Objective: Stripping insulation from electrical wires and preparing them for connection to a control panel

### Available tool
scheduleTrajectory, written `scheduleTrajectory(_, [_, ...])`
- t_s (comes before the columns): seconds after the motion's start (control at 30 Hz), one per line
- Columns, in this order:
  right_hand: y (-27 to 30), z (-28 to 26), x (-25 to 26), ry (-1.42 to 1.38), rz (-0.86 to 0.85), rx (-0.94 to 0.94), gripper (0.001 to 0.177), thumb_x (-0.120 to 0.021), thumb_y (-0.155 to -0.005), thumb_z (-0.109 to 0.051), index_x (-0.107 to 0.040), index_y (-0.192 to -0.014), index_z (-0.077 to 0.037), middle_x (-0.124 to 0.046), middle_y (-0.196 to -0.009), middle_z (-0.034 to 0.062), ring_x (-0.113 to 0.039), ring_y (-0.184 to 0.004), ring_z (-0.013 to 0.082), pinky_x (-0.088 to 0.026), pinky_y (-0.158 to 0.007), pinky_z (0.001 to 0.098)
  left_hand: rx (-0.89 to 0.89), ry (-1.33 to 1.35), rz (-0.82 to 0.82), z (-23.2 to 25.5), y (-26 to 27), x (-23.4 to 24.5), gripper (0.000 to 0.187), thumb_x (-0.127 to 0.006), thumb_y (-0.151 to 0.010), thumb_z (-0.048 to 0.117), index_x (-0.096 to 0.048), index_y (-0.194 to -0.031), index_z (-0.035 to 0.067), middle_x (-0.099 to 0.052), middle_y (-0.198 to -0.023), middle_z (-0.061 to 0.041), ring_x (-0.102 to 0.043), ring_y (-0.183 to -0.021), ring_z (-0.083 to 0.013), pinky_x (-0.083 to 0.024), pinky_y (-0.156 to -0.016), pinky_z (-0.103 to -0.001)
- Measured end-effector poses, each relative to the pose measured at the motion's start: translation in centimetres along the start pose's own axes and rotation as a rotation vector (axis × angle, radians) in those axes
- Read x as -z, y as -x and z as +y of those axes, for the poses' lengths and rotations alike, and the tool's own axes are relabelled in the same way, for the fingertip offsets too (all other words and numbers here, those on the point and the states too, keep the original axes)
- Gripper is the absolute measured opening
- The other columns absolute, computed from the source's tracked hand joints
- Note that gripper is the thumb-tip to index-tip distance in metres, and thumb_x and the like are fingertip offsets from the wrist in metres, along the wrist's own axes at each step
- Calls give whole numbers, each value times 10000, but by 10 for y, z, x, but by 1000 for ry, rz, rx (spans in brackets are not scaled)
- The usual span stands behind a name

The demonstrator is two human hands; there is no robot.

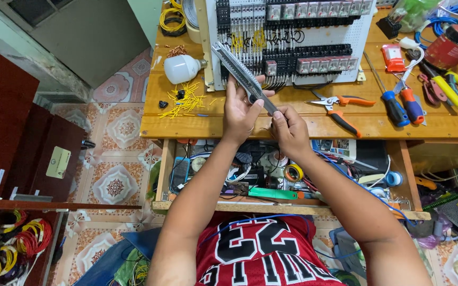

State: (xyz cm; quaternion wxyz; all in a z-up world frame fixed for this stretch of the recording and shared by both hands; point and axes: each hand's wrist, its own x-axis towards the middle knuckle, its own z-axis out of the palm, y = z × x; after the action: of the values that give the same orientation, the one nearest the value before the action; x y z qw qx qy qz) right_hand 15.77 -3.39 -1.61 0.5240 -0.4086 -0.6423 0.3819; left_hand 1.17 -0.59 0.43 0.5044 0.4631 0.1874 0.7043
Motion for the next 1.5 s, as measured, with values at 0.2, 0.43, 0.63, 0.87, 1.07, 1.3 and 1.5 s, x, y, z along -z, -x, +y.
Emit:
scheduleTrajectory(0.2, [0, 4, -2, -68, -11, -1, 244, -466, -1115, -140, -659, -1085, 6, -450, -532, 8, -447, -478, 100, -395, -485, 227, -42, 0, 6, -9, -2, 5, 891, -567, -956, -79, -23, -1638, 102, -608, -1299, -251, -747, -1048, -350, -671, -876, -372])
scheduleTrajectory(0.43, [-1, 8, -1, -34, -47, 15, 235, -479, -1107, -137, -663, -1084, 7, -468, -513, 10, -451, -467, 108, -394, -469, 239, -15, 20, -12, -4, -1, 8, 869, -596, -954, -57, -74, -1632, 95, -614, -1292, -258, -746, -1048, -357, -670, -878, -403])
scheduleTrajectory(0.63, [-4, -2, 4, -10, -76, -76, 227, -566, -1071, -161, -725, -982, -26, -546, -477, 50, -510, -447, 126, -417, -460, 266, 174, 98, -8, -1, -4, 5, 741, -462, -1093, 414, -68, -1662, 148, -561, -1383, -295, -722, -1077, -395, -655, -869, -468])
scheduleTrajectory(0.87, [-4, -27, 0, 207, -141, -170, 195, -656, -999, -196, -778, -893, -86, -656, -582, 96, -626, -807, 144, -501, -742, 351, 199, 163, 198, -41, 5, 8, 602, -287, -1128, 491, -118, -1653, 250, -606, -990, -160, -685, -690, -207, -615, -561, -271])
scheduleTrajectory(1.07, [-24, -41, 0, 449, -6, 12, 170, -794, -880, -211, -775, -999, -92, -681, -676, 113, -679, -609, 252, -528, -541, 345, 206, 84, 352, -50, 3, 11, 605, -295, -1121, 539, -271, -1609, 182, -594, -843, -135, -602, -556, -158, -545, -393, -268])
scheduleTrajectory(1.3, [-44, -35, -10, 477, -36, 205, 149, -780, -875, -133, -783, -1013, -78, -681, -756, 115, -681, -629, 258, -533, -521, 353, 132, -496, 451, -55, 16, 13, 600, -323, -1132, 497, -525, -1513, 80, -543, -1478, -259, -490, -1398, -397, -334, -1209, -484])
scheduleTrajectory(1.5, [-45, -42, -9, 546, -40, 167, 161, -768, -861, -124, -789, -1021, -116, -694, -764, 71, -687, -670, 244, -535, -575, 352, 170, -631, 402, -16, 21, -14, 640, -257, -1095, 593, -397, -1600, 227, -535, -1451, -293, -491, -1374, -471, -384, -1158, -546])
